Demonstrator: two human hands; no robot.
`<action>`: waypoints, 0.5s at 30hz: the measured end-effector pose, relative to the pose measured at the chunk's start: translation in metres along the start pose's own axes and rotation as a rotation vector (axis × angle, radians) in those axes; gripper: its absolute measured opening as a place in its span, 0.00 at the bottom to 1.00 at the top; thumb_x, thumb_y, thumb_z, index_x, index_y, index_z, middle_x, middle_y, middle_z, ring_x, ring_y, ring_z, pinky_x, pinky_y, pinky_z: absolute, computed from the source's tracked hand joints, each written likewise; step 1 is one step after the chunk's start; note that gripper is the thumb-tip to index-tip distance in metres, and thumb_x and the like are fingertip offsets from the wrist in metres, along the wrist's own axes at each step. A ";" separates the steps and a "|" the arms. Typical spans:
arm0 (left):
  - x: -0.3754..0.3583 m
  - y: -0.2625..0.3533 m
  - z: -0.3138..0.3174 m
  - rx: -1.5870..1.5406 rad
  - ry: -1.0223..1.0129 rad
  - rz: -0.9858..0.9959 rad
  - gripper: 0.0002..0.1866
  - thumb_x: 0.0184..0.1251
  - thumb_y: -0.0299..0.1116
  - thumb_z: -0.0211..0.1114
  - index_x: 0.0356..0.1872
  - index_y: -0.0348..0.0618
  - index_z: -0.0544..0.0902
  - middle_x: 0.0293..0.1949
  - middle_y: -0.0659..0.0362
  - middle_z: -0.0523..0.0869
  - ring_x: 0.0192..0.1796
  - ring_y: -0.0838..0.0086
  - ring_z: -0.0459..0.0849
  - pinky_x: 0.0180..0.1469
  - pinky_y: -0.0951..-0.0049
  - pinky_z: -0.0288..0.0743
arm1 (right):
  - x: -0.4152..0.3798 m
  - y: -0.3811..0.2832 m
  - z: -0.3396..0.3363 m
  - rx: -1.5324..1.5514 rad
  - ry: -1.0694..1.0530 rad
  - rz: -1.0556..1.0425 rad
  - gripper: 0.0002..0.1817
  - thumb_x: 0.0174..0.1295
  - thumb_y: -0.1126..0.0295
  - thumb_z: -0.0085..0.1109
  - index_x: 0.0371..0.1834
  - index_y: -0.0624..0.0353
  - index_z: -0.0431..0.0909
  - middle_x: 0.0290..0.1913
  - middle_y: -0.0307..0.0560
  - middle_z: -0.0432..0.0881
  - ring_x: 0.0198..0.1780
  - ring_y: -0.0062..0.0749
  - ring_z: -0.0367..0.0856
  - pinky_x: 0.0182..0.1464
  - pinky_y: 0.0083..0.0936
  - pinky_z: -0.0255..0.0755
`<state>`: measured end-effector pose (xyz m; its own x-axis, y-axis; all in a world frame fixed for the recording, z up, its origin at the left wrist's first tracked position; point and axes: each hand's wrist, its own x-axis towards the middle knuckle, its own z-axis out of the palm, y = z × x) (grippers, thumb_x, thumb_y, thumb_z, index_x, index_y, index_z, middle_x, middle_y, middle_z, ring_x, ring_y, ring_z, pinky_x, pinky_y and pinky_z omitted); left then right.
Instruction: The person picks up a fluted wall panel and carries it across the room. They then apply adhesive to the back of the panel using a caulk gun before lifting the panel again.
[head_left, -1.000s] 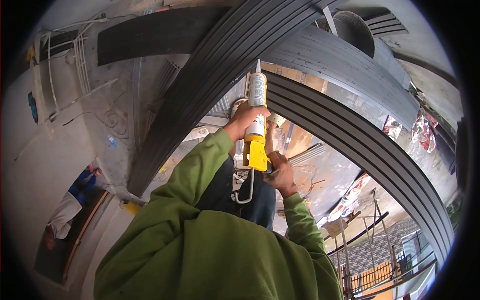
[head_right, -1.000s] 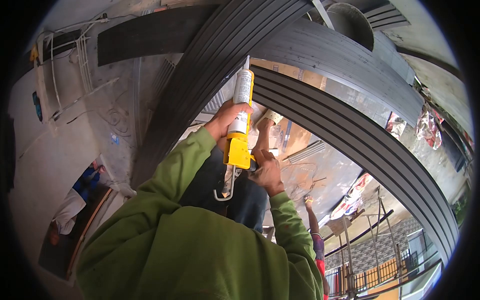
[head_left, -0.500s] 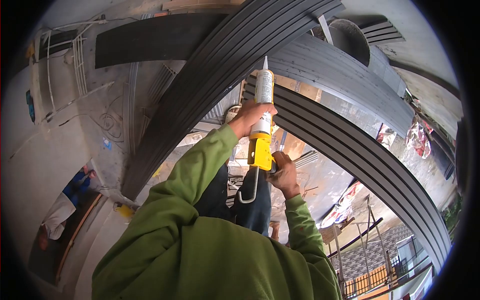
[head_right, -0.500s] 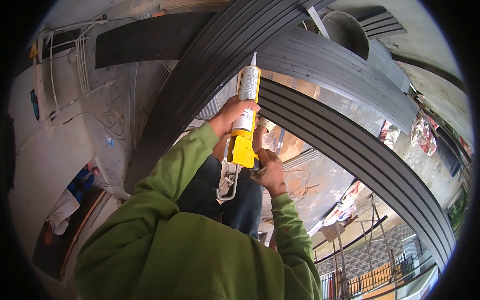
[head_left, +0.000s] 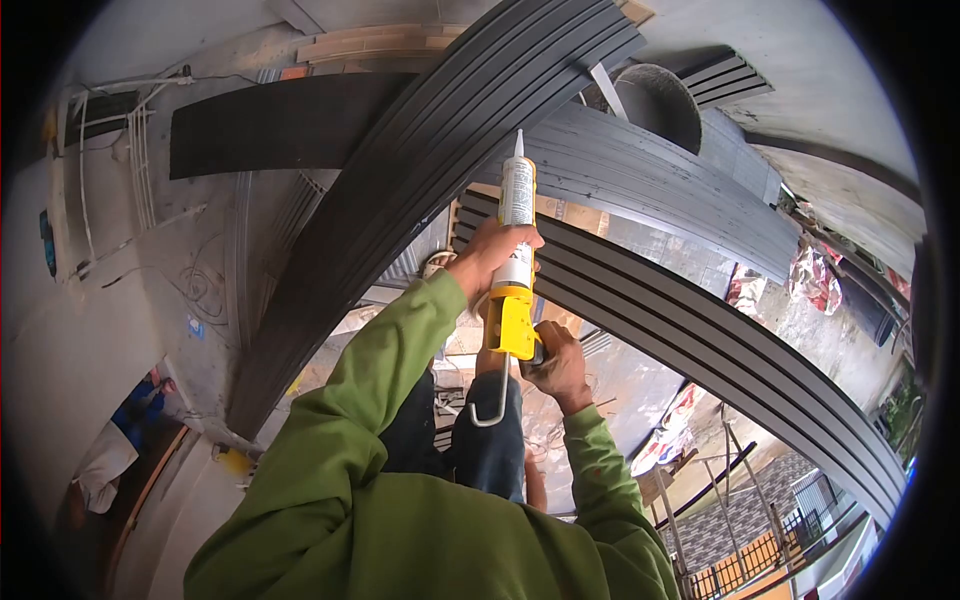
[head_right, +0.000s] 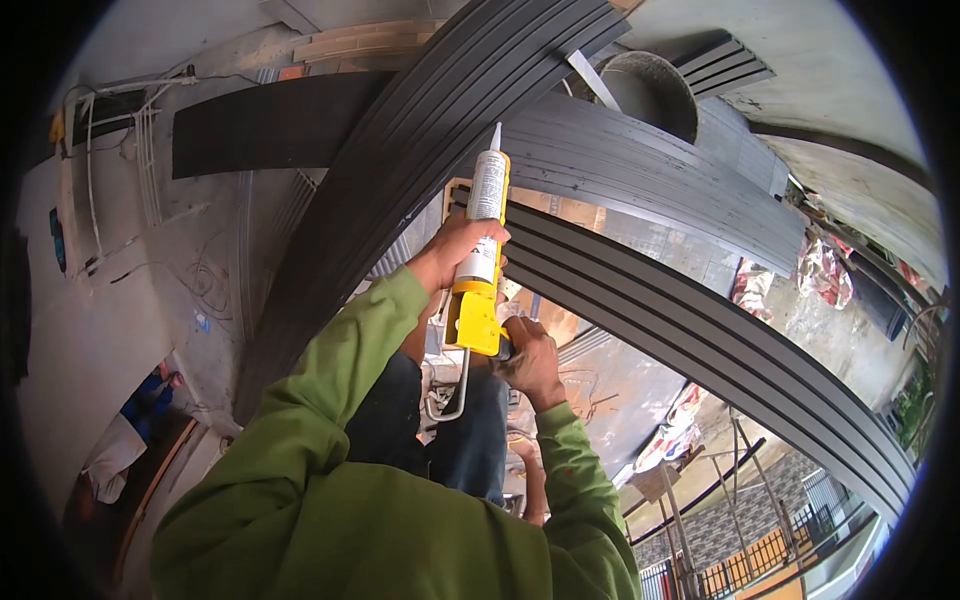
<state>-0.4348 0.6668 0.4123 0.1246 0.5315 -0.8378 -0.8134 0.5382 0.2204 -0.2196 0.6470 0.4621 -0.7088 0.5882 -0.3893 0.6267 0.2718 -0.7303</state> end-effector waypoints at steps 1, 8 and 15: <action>0.002 0.000 0.002 -0.006 -0.008 -0.018 0.18 0.50 0.28 0.68 0.40 0.35 0.71 0.25 0.54 0.77 0.23 0.66 0.82 0.24 0.63 0.81 | 0.001 0.000 -0.003 -0.004 0.003 0.001 0.16 0.47 0.64 0.68 0.33 0.59 0.73 0.28 0.55 0.77 0.31 0.57 0.77 0.32 0.43 0.72; 0.020 0.016 0.021 0.015 -0.057 0.021 0.20 0.50 0.28 0.68 0.42 0.36 0.69 0.27 0.53 0.76 0.23 0.66 0.82 0.23 0.63 0.81 | 0.019 0.008 -0.019 -0.002 0.045 -0.013 0.15 0.48 0.64 0.68 0.32 0.59 0.73 0.28 0.55 0.77 0.32 0.57 0.78 0.33 0.42 0.73; 0.033 0.030 0.036 0.028 -0.069 0.009 0.21 0.49 0.28 0.67 0.43 0.35 0.69 0.27 0.53 0.77 0.24 0.66 0.82 0.24 0.62 0.82 | 0.031 0.016 -0.033 -0.041 0.049 0.006 0.15 0.47 0.65 0.68 0.34 0.58 0.74 0.30 0.53 0.77 0.34 0.56 0.78 0.35 0.41 0.72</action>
<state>-0.4347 0.7238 0.4088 0.1569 0.5798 -0.7995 -0.7986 0.5508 0.2427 -0.2205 0.6942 0.4566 -0.6886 0.6265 -0.3652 0.6446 0.2981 -0.7040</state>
